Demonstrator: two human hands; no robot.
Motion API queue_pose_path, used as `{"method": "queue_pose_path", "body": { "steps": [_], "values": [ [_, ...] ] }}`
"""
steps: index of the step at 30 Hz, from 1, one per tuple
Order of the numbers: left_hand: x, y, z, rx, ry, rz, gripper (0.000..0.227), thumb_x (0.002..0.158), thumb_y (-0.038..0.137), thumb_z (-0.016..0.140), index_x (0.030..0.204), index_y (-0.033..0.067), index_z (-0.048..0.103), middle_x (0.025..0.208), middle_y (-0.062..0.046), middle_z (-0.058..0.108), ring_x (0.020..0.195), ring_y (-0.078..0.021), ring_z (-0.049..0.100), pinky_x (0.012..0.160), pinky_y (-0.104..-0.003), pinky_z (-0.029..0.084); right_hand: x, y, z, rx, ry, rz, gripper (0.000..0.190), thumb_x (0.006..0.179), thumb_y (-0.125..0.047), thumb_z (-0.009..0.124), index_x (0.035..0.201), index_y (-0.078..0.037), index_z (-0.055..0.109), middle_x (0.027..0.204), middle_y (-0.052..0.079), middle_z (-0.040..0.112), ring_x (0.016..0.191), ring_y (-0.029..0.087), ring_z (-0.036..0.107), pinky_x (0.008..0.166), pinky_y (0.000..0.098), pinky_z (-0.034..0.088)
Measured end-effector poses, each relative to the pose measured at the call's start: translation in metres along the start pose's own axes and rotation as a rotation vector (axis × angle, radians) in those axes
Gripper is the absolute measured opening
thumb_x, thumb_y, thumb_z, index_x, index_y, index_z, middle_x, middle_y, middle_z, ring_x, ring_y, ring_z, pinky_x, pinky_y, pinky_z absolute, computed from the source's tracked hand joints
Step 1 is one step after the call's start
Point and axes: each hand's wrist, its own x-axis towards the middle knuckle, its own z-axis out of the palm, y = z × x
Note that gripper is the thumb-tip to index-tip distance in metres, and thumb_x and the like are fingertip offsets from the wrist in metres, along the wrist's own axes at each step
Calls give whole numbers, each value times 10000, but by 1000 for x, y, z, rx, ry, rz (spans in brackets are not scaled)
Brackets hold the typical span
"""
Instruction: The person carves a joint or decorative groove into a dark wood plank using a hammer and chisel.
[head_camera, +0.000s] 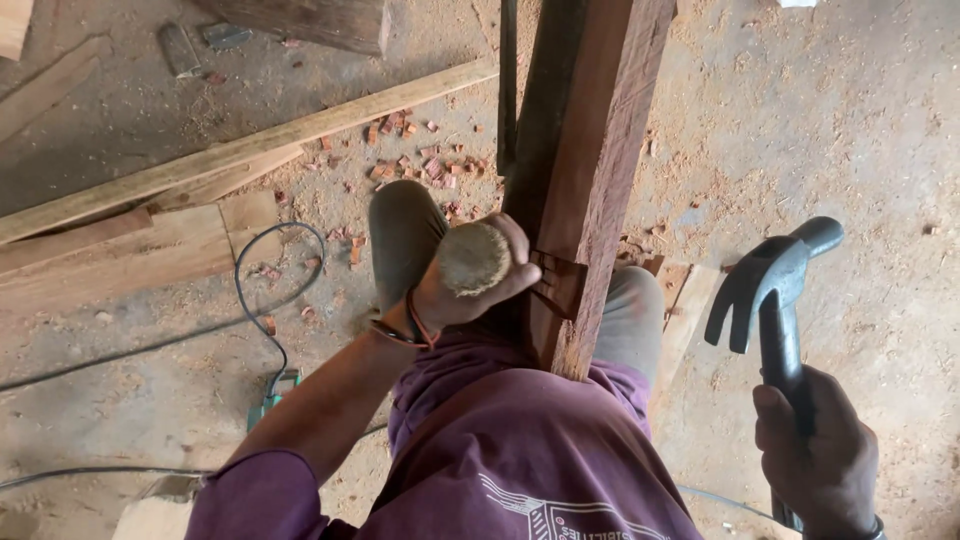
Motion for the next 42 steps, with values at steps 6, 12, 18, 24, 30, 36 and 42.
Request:
{"method": "queue_pose_path", "body": {
  "steps": [6,12,18,24,30,36,42],
  "values": [
    [3,-20,45,-88,-38,-104,331,907,170,855,1111,95,606,989,11,670,937,-98,672,851,-269,567,7,-31,-6,-52,30,-116,310,948,-243,735,1176,-44,668,693,67,673,566,147,683,569,305,520],
    [-3,-39,54,-171,-121,-155,455,848,204,908,1193,81,640,1082,-30,752,1025,-125,736,936,-313,629,15,-61,-23,-188,19,-323,439,813,-222,834,1166,-17,674,782,110,714,681,187,723,632,331,561],
    [5,-11,63,-213,-146,-71,479,888,169,875,1264,80,592,1157,-22,734,1089,-127,722,991,-311,610,20,-68,-46,-143,-7,-489,543,743,-209,877,1187,23,666,841,132,742,705,204,752,633,329,581],
    [10,3,77,-82,-171,-17,388,908,125,851,1208,73,611,1131,-13,688,1043,-107,718,916,-286,611,18,-39,-55,-63,-109,-447,628,677,-242,886,1203,-3,641,843,134,759,774,227,792,684,335,625],
    [12,21,85,-39,-173,-5,325,921,75,862,1123,72,608,1027,-12,656,939,-76,638,846,-261,535,12,-41,-64,-89,-148,-464,626,626,-260,882,1168,-44,657,863,119,773,819,250,794,744,379,634],
    [12,26,90,-1,-155,-36,378,932,67,845,1218,81,598,1060,-13,669,975,-92,668,872,-274,558,6,-30,-65,-86,-176,-448,637,608,-302,889,1163,-69,681,845,99,780,810,233,800,739,368,637],
    [3,12,89,10,-173,-54,406,954,39,863,1258,96,601,1100,-13,717,995,-87,683,907,-257,565,8,-50,-67,-248,-237,-454,563,698,-367,887,1171,-114,719,848,57,793,786,207,801,691,357,624]
  ]
}}
